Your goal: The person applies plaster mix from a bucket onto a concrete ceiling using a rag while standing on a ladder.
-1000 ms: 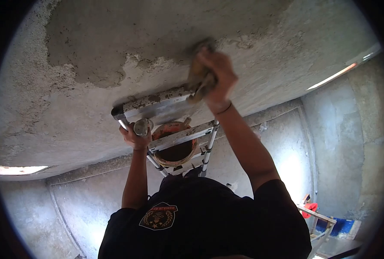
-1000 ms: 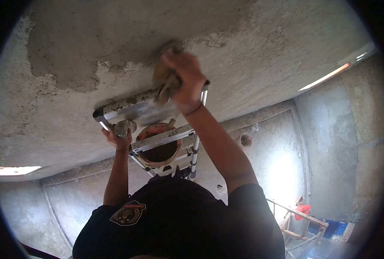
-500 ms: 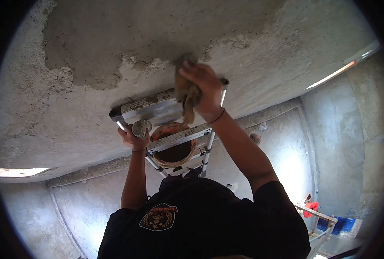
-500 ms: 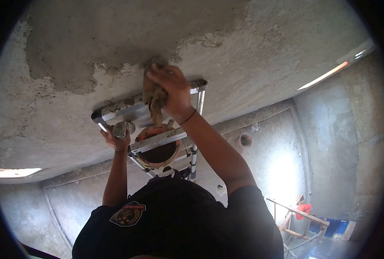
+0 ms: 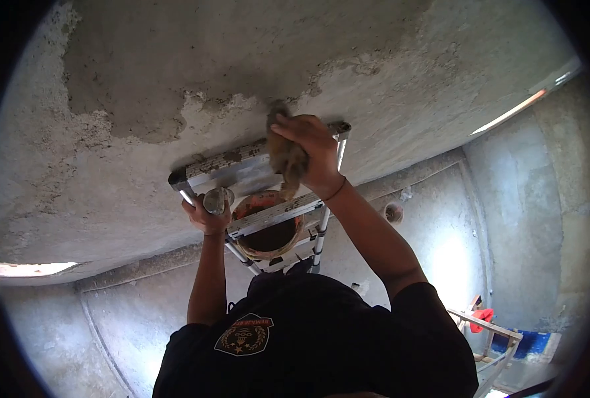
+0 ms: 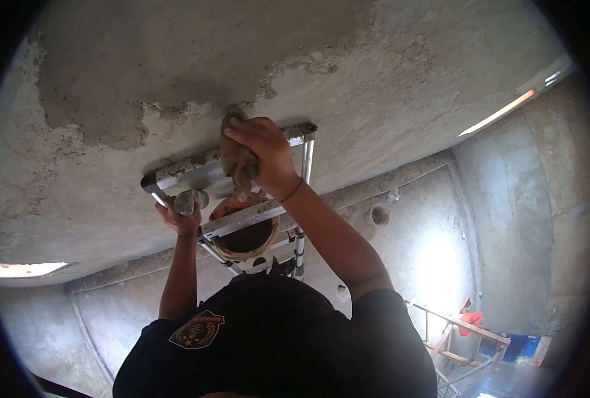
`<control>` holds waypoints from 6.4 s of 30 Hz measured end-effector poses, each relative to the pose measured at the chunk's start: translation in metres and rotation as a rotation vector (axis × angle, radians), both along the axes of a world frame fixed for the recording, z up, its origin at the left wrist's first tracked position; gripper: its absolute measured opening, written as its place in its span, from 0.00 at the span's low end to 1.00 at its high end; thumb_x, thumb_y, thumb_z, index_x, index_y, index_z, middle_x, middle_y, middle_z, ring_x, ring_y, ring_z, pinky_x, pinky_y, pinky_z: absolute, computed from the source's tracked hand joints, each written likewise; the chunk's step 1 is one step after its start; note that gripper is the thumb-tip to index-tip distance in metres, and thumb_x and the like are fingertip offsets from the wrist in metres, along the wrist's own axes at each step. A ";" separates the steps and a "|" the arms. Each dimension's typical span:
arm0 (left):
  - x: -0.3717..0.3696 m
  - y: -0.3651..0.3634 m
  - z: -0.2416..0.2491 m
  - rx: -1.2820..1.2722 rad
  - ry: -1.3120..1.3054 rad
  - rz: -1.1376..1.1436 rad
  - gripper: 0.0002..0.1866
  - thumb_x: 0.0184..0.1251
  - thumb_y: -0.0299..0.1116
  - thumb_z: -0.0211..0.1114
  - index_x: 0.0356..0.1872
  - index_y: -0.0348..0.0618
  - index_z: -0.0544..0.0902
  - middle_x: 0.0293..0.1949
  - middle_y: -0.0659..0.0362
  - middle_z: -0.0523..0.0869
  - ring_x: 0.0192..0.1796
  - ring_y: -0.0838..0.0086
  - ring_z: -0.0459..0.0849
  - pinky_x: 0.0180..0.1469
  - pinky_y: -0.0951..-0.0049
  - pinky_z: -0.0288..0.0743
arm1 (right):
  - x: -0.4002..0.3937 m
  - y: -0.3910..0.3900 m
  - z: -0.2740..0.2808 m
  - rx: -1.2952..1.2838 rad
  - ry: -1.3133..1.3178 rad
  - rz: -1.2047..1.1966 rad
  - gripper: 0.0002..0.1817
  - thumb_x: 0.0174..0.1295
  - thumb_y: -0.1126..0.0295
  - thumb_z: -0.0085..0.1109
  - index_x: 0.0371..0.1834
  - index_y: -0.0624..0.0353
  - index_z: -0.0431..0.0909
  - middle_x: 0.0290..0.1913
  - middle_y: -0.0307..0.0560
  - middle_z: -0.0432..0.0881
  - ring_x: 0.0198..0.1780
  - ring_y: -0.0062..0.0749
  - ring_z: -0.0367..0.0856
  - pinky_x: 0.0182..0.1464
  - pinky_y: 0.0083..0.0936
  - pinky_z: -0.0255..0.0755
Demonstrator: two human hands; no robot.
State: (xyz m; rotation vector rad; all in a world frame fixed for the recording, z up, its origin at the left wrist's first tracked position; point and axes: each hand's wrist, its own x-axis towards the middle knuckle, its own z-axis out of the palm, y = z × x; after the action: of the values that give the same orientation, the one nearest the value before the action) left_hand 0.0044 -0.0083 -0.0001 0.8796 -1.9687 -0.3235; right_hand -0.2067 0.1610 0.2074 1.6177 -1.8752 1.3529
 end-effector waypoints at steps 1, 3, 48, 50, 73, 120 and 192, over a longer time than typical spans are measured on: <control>0.000 -0.002 0.001 -0.003 -0.001 -0.006 0.38 0.43 0.46 0.77 0.55 0.39 0.73 0.41 0.46 0.71 0.40 0.47 0.75 0.40 0.51 0.72 | -0.006 0.007 0.002 -0.149 0.039 -0.043 0.22 0.46 0.73 0.61 0.49 0.58 0.84 0.51 0.53 0.85 0.51 0.47 0.82 0.59 0.37 0.73; 0.000 -0.001 -0.001 -0.027 -0.004 0.000 0.36 0.43 0.46 0.78 0.53 0.40 0.74 0.41 0.46 0.71 0.40 0.48 0.75 0.39 0.51 0.72 | -0.031 -0.003 0.010 -0.600 0.100 -0.080 0.18 0.64 0.65 0.58 0.51 0.66 0.81 0.43 0.48 0.84 0.45 0.31 0.82 0.47 0.27 0.76; 0.001 0.000 -0.001 -0.025 -0.008 -0.004 0.33 0.42 0.43 0.78 0.49 0.40 0.76 0.42 0.46 0.73 0.42 0.48 0.76 0.40 0.52 0.74 | -0.053 0.014 0.061 -0.604 -0.059 -0.128 0.17 0.56 0.79 0.59 0.51 0.66 0.81 0.50 0.51 0.83 0.51 0.29 0.81 0.51 0.22 0.74; 0.000 0.000 0.000 -0.013 -0.007 0.004 0.32 0.41 0.43 0.78 0.48 0.40 0.76 0.42 0.46 0.73 0.42 0.48 0.76 0.40 0.52 0.74 | -0.042 0.023 0.056 -0.419 -0.049 -0.204 0.19 0.52 0.79 0.61 0.50 0.66 0.80 0.50 0.51 0.83 0.51 0.28 0.80 0.52 0.22 0.73; 0.003 -0.004 -0.005 -0.052 -0.043 -0.004 0.33 0.40 0.46 0.77 0.48 0.39 0.78 0.41 0.46 0.74 0.42 0.49 0.75 0.41 0.53 0.73 | 0.084 0.060 -0.219 0.538 -1.009 0.499 0.14 0.55 0.79 0.58 0.46 0.62 0.78 0.46 0.48 0.83 0.47 0.27 0.82 0.53 0.26 0.74; 0.000 -0.002 -0.007 -0.149 -0.054 0.024 0.51 0.43 0.43 0.75 0.71 0.36 0.62 0.56 0.38 0.72 0.54 0.43 0.75 0.53 0.52 0.73 | 0.142 -0.001 -0.443 1.458 -0.166 0.529 0.21 0.62 0.68 0.48 0.57 0.40 0.82 0.63 0.48 0.77 0.65 0.42 0.73 0.67 0.37 0.65; 0.003 -0.003 -0.011 -0.104 -0.043 0.024 0.43 0.42 0.49 0.77 0.59 0.35 0.71 0.43 0.44 0.74 0.42 0.47 0.76 0.41 0.52 0.74 | -0.045 0.021 0.053 -0.417 -0.035 -0.163 0.39 0.62 0.37 0.58 0.49 0.72 0.79 0.51 0.57 0.81 0.53 0.40 0.82 0.48 0.30 0.79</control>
State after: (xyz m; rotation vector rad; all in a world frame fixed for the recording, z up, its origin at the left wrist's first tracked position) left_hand 0.0076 -0.0111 -0.0115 0.8494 -1.9938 -0.1880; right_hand -0.2518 0.1816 0.2601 1.2147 -1.5676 1.5781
